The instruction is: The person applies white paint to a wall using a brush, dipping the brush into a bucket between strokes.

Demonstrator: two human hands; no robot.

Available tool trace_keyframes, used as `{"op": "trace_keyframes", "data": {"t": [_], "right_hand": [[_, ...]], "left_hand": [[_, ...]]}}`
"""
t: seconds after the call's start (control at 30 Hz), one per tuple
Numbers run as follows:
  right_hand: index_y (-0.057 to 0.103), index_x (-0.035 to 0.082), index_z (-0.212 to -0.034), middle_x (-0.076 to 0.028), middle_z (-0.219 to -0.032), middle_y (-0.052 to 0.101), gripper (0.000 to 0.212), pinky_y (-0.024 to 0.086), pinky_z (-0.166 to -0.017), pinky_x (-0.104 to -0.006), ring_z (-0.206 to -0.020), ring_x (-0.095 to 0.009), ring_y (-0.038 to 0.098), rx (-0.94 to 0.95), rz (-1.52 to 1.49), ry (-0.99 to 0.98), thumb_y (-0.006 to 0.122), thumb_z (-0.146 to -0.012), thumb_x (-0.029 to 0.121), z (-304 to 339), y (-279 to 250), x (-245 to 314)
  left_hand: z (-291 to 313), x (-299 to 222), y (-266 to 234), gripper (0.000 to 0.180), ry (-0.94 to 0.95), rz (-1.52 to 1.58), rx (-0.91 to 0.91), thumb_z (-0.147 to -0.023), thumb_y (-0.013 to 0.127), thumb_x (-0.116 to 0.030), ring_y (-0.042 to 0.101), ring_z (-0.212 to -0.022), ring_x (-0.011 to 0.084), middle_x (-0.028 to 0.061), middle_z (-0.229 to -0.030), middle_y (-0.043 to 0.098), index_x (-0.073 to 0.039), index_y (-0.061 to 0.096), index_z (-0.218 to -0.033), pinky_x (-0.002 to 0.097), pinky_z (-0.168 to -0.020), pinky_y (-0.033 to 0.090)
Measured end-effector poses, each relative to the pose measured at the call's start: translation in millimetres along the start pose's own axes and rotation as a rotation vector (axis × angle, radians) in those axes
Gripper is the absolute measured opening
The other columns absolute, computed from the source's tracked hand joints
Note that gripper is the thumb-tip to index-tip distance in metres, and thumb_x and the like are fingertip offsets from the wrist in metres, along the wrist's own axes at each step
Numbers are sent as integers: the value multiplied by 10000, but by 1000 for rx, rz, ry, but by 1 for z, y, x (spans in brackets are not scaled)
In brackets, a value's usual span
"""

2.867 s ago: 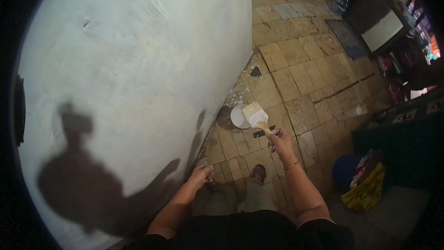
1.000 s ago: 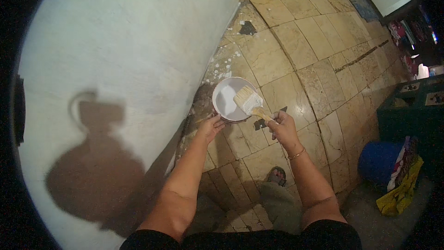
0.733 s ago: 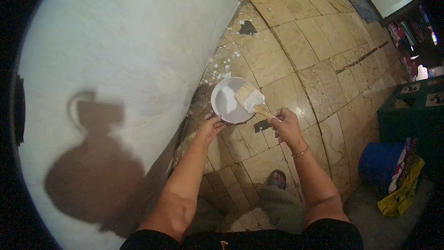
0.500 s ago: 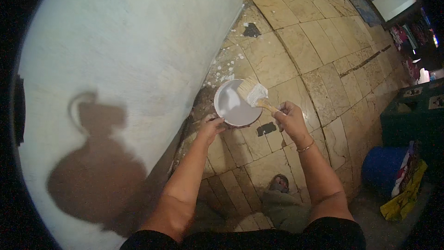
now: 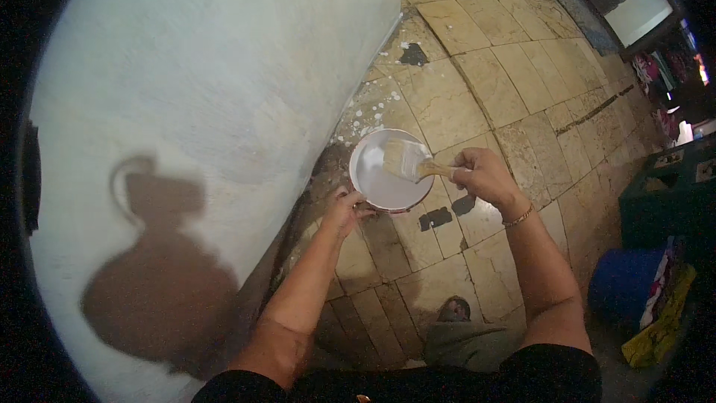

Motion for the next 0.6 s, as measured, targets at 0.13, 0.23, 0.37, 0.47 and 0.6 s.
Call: {"op": "trace_keyframes", "data": {"t": [0.13, 0.23, 0.37, 0.47, 0.6], "right_hand": [[626, -41, -796, -60, -632, 584, 173, 410, -410, -251, -464, -106, 516, 9, 8, 22, 596, -759, 125, -8, 2, 10], [625, -44, -794, -67, -631, 582, 174, 411, -414, -251, -457, -117, 514, -9, -65, -33, 602, -760, 125, -18, -4, 9], [624, -41, -785, -48, -608, 560, 170, 407, -410, -226, -442, -101, 496, -6, -214, -64, 628, -779, 129, -31, -8, 8], [628, -43, -774, -50, -602, 557, 170, 407, -409, -226, -442, -102, 495, -19, -200, -107, 628, -777, 127, -28, -13, 8], [636, -44, -760, -47, -589, 548, 186, 405, -407, -227, -438, -102, 490, -6, -140, -142, 633, -773, 142, -25, -17, 3]], "left_hand": [[-1, -5, 1, 240, 13, -25, 2, -733, 639, -58, 604, -835, 261, 122, -892, 559, -72, 408, -793, 521, -707, 544], [-1, -8, 8, 214, 48, -40, 23, -729, 630, -47, 606, -831, 268, 120, -866, 558, -57, 422, -777, 518, -707, 552], [-15, 0, 0, 212, 55, -74, 60, -741, 608, -67, 613, -862, 278, 146, -926, 582, 4, 532, -926, 499, -733, 557], [-11, 5, 1, 312, 27, -93, 81, -751, 583, -89, 613, -891, 277, 161, -984, 590, 29, 559, -1039, 491, -769, 545], [1, 20, 2, 339, 21, -47, 76, -754, 557, -110, 604, -928, 269, 147, -996, 597, 31, 564, -1062, 488, -816, 521]]}}
Point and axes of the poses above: each hand's wrist, its own z-axis away from the middle knuckle, its own y-axis out of the palm, x = y × z, the point moved 2 cm from there along -z, towards the middle knuckle
